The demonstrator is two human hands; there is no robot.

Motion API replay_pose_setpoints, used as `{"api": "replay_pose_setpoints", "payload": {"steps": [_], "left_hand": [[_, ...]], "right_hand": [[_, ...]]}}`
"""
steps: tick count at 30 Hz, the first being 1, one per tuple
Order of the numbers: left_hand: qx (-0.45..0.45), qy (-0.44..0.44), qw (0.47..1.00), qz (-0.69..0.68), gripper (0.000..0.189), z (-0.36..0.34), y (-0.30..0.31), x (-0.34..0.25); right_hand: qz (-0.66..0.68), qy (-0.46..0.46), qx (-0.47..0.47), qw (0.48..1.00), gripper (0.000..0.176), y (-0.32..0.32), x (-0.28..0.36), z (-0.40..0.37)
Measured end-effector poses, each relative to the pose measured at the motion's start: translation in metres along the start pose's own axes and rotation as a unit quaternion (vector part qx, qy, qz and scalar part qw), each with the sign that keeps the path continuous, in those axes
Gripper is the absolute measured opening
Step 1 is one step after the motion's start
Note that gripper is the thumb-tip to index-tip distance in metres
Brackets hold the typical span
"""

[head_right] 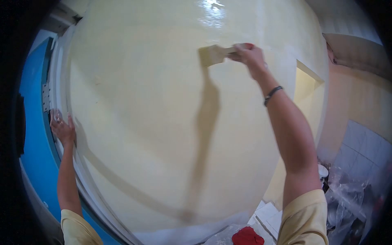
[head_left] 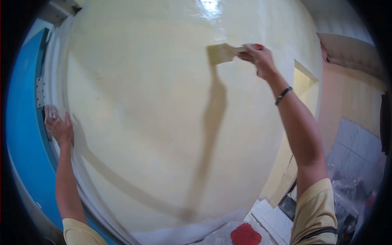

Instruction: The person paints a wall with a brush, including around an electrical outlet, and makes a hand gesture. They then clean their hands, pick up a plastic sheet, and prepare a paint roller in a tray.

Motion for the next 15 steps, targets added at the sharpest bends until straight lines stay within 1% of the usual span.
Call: {"api": "replay_pose_setpoints", "payload": {"steps": [1,3,5,7,8,9,10,11,14,15], "left_hand": [[-0.007,-0.005,1.000,-0.004,0.054,0.000,0.000,0.001],[-0.005,-0.003,1.000,-0.020,0.054,0.003,0.003,-0.001],[0.000,0.005,1.000,-0.030,0.054,0.004,0.009,-0.004],[0.008,0.018,0.999,-0.036,0.055,0.004,0.011,-0.004],[0.014,0.025,0.999,-0.039,0.056,0.003,0.010,-0.003],[0.020,0.033,0.998,-0.044,0.058,0.003,0.009,-0.001],[0.011,0.030,0.998,-0.046,0.057,0.002,0.010,-0.001],[0.001,0.026,0.998,-0.050,0.057,0.003,0.010,-0.001],[-0.007,0.029,0.998,-0.061,0.055,0.003,0.012,0.000],[-0.009,0.030,0.997,-0.066,0.055,0.003,0.014,-0.001]], "right_hand": [[-0.016,-0.011,-0.005,1.000,0.036,0.011,0.002,0.005],[-0.057,-0.001,-0.007,0.998,0.038,0.029,0.013,0.015],[-0.072,0.009,-0.039,0.997,0.036,0.058,0.012,0.036],[-0.094,0.040,-0.071,0.992,0.035,0.091,0.016,0.052],[-0.193,0.073,-0.146,0.968,0.034,0.121,0.023,0.058],[-0.290,0.106,-0.220,0.925,0.033,0.142,0.032,0.060],[-0.396,0.135,-0.281,0.864,0.032,0.150,0.046,0.050],[-0.493,0.163,-0.338,0.785,0.033,0.150,0.061,0.036],[-0.495,0.124,-0.370,0.776,0.035,0.140,0.059,0.025],[-0.492,0.134,-0.364,0.779,0.036,0.131,0.058,0.023]]}}
Point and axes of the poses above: each hand's wrist, its own z-axis towards the middle knuckle, its own y-axis out of the back of the hand, x = y × z, the point moved 9 cm from there along z, towards the middle knuckle, and after that the axes turned 1 degree about z, right-handed, at the moved point
